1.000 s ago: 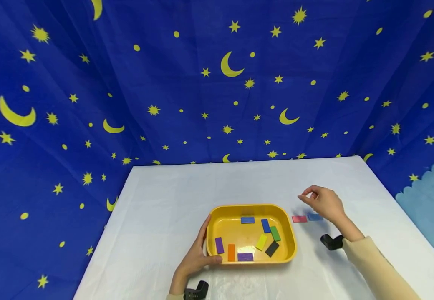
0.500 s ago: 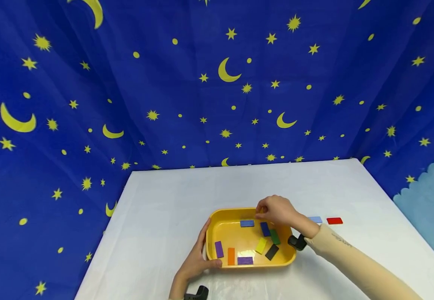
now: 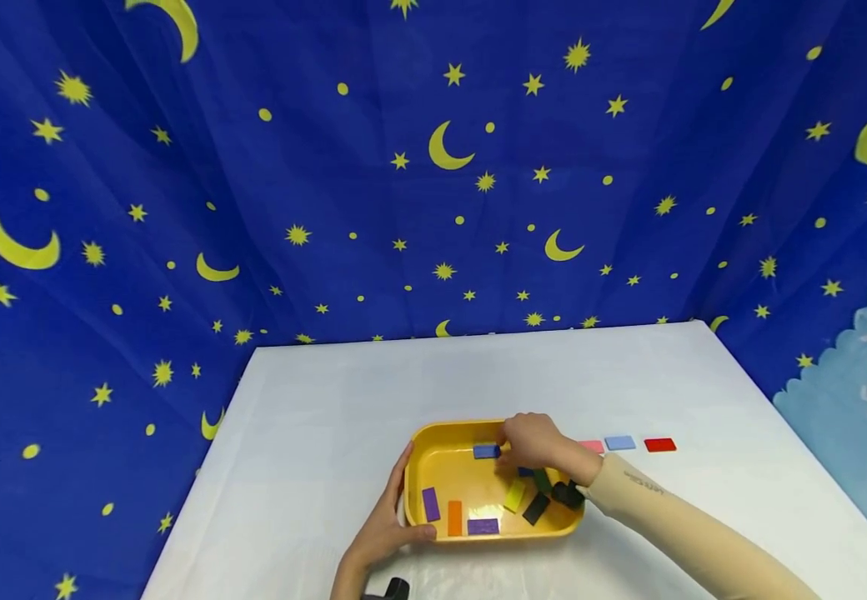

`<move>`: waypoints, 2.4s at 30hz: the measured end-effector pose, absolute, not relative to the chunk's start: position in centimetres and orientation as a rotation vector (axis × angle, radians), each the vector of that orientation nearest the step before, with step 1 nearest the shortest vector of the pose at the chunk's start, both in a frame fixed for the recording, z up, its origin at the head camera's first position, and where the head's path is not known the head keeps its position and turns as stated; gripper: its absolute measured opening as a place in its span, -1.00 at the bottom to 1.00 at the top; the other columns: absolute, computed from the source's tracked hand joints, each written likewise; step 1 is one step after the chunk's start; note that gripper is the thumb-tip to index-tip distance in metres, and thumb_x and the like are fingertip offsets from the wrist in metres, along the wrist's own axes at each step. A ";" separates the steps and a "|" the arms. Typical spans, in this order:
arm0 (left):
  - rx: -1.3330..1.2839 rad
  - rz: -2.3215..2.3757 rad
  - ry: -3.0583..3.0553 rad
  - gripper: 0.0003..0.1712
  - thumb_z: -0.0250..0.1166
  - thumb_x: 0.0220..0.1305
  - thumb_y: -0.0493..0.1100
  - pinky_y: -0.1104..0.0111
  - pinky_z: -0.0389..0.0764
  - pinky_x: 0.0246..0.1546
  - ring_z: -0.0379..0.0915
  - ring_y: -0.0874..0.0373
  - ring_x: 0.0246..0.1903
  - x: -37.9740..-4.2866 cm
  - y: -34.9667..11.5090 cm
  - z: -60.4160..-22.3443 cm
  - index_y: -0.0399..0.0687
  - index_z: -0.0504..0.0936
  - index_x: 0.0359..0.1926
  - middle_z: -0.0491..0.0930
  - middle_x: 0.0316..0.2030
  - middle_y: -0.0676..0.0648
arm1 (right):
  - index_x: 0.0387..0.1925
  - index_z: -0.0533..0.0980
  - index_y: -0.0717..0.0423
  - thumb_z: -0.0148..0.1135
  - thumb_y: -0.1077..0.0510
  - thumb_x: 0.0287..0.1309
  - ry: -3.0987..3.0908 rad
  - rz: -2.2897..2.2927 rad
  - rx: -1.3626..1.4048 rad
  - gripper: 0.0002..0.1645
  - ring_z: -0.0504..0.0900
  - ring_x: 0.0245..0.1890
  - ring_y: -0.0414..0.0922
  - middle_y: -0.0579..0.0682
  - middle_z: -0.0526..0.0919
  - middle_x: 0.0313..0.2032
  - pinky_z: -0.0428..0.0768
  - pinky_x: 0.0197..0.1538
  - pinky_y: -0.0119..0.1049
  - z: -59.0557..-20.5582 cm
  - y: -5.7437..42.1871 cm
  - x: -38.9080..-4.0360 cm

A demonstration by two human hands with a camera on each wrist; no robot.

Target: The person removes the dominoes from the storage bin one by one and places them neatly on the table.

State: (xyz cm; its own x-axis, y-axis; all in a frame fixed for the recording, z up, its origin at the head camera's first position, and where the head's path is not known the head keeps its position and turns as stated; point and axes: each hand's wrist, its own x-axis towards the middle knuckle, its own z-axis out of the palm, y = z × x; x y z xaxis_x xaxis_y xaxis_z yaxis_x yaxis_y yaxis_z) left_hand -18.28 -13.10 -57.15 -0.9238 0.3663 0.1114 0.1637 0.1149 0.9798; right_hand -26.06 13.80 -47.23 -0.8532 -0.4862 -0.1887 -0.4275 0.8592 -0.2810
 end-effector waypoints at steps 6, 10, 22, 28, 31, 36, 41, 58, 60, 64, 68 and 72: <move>0.490 1.924 2.204 0.37 0.58 -0.20 -0.17 -0.19 -0.26 0.26 -0.31 -0.03 0.40 -18.0 -12.9 -57.0 0.41 -0.15 0.49 -0.20 0.47 0.02 | -0.38 0.67 0.05 0.50 -0.01 -0.11 2.807 -0.255 -0.706 -0.73 0.45 -0.57 -0.16 -0.13 0.57 -0.55 0.47 -0.45 -0.21 -48.1 13.5 -25.8; 0.491 1.923 2.210 0.37 0.58 -0.21 -0.19 -0.18 -0.25 0.26 -0.30 -0.01 0.40 -18.0 -12.9 -56.9 0.41 -0.15 0.49 -0.20 0.47 0.04 | -0.46 0.65 0.03 0.49 0.04 -0.12 2.852 -0.230 -0.750 -0.79 0.39 -0.64 -0.17 -0.14 0.52 -0.62 0.43 -0.52 -0.24 -48.7 13.4 -25.8; 0.480 1.917 2.212 0.39 0.59 -0.21 -0.20 -0.17 -0.24 0.26 -0.29 0.00 0.40 -18.2 -13.0 -57.0 0.45 -0.15 0.48 -0.19 0.47 0.06 | -0.37 0.69 0.06 0.49 -0.01 -0.11 2.872 -0.241 -0.820 -0.72 0.48 -0.60 -0.16 -0.11 0.62 -0.53 0.49 -0.50 -0.26 -49.0 12.9 -25.7; 0.501 1.923 2.203 0.38 0.58 -0.20 -0.20 -0.17 -0.24 0.26 -0.30 -0.03 0.40 -18.2 -13.0 -56.9 0.42 -0.16 0.49 -0.19 0.47 0.03 | -0.47 0.59 0.04 0.47 -0.03 -0.09 2.906 -0.223 -0.851 -0.73 0.41 -0.65 -0.19 -0.15 0.49 -0.64 0.41 -0.59 -0.28 -49.8 12.8 -25.7; 0.527 1.930 2.204 0.38 0.58 -0.20 -0.21 -0.18 -0.24 0.26 -0.29 -0.08 0.40 -18.2 -13.0 -57.1 0.37 -0.16 0.49 -0.19 0.47 -0.01 | -0.51 0.53 0.02 0.47 -0.02 -0.08 2.915 -0.229 -0.871 -0.72 0.38 -0.66 -0.20 -0.17 0.44 -0.66 0.38 -0.60 -0.29 -50.3 12.7 -25.6; 0.539 1.922 2.217 0.38 0.58 -0.19 -0.20 -0.20 -0.24 0.25 -0.28 -0.10 0.40 -18.3 -13.0 -57.2 0.35 -0.17 0.50 -0.18 0.47 -0.02 | -0.51 0.52 0.02 0.47 0.00 -0.07 2.922 -0.255 -0.861 -0.72 0.42 -0.64 -0.19 -0.16 0.46 -0.64 0.41 -0.59 -0.27 -50.7 12.7 -25.4; 0.525 1.912 2.216 0.38 0.58 -0.19 -0.19 -0.17 -0.24 0.27 -0.29 -0.03 0.40 -18.5 -13.0 -57.2 0.40 -0.18 0.49 -0.20 0.47 0.03 | -0.50 0.53 0.06 0.49 0.05 -0.08 2.907 -0.347 -0.880 -0.73 0.44 -0.62 -0.16 -0.14 0.47 -0.62 0.43 -0.58 -0.23 -51.0 13.0 -25.7; 0.514 1.908 2.209 0.38 0.58 -0.19 -0.19 -0.16 -0.23 0.27 -0.28 -0.03 0.40 -18.2 -12.9 -57.2 0.40 -0.18 0.49 -0.19 0.47 0.03 | -0.47 0.53 0.03 0.47 0.02 -0.05 2.823 -0.406 -0.758 -0.73 0.44 -0.58 -0.16 -0.17 0.47 -0.58 0.46 -0.52 -0.23 -51.0 13.1 -25.3; 0.524 1.908 2.214 0.38 0.58 -0.19 -0.18 -0.17 -0.23 0.26 -0.27 -0.05 0.40 -18.2 -12.9 -57.3 0.39 -0.18 0.49 -0.18 0.47 0.01 | -0.48 0.54 0.02 0.46 0.00 -0.04 2.819 -0.401 -0.749 -0.74 0.43 -0.58 -0.18 -0.18 0.48 -0.58 0.44 -0.53 -0.25 -51.0 13.2 -25.3; 0.530 1.909 2.225 0.37 0.58 -0.18 -0.17 -0.20 -0.22 0.25 -0.26 -0.09 0.40 -18.3 -12.8 -57.3 0.37 -0.17 0.49 -0.17 0.47 -0.03 | -0.54 0.54 -0.03 0.45 -0.03 -0.03 2.818 -0.416 -0.758 -0.74 0.40 -0.61 -0.21 -0.20 0.47 -0.60 0.41 -0.55 -0.28 -51.0 13.3 -25.6; 0.513 1.915 2.222 0.37 0.58 -0.18 -0.17 -0.20 -0.23 0.25 -0.25 -0.08 0.40 -18.4 -12.9 -57.3 0.37 -0.16 0.49 -0.16 0.47 -0.02 | -0.56 0.53 -0.06 0.46 -0.05 -0.04 2.818 -0.476 -0.786 -0.73 0.36 -0.62 -0.25 -0.23 0.43 -0.62 0.36 -0.56 -0.31 -50.8 13.4 -25.6; 0.503 1.919 2.216 0.37 0.58 -0.19 -0.19 -0.19 -0.24 0.26 -0.26 -0.08 0.40 -18.3 -12.9 -57.2 0.38 -0.15 0.49 -0.16 0.47 -0.02 | -0.56 0.53 -0.07 0.46 -0.09 -0.05 2.827 -0.520 -0.827 -0.71 0.35 -0.62 -0.28 -0.27 0.42 -0.63 0.36 -0.55 -0.35 -50.4 13.4 -25.5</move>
State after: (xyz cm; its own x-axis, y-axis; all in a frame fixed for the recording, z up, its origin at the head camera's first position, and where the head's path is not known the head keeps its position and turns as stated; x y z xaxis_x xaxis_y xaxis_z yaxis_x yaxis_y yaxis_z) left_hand -18.26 -12.90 -57.23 -0.9293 0.3574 0.0930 0.1431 0.1165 0.9828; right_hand -25.46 13.45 -50.36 -0.8367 -0.5458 -0.0459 -0.4937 0.7878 -0.3682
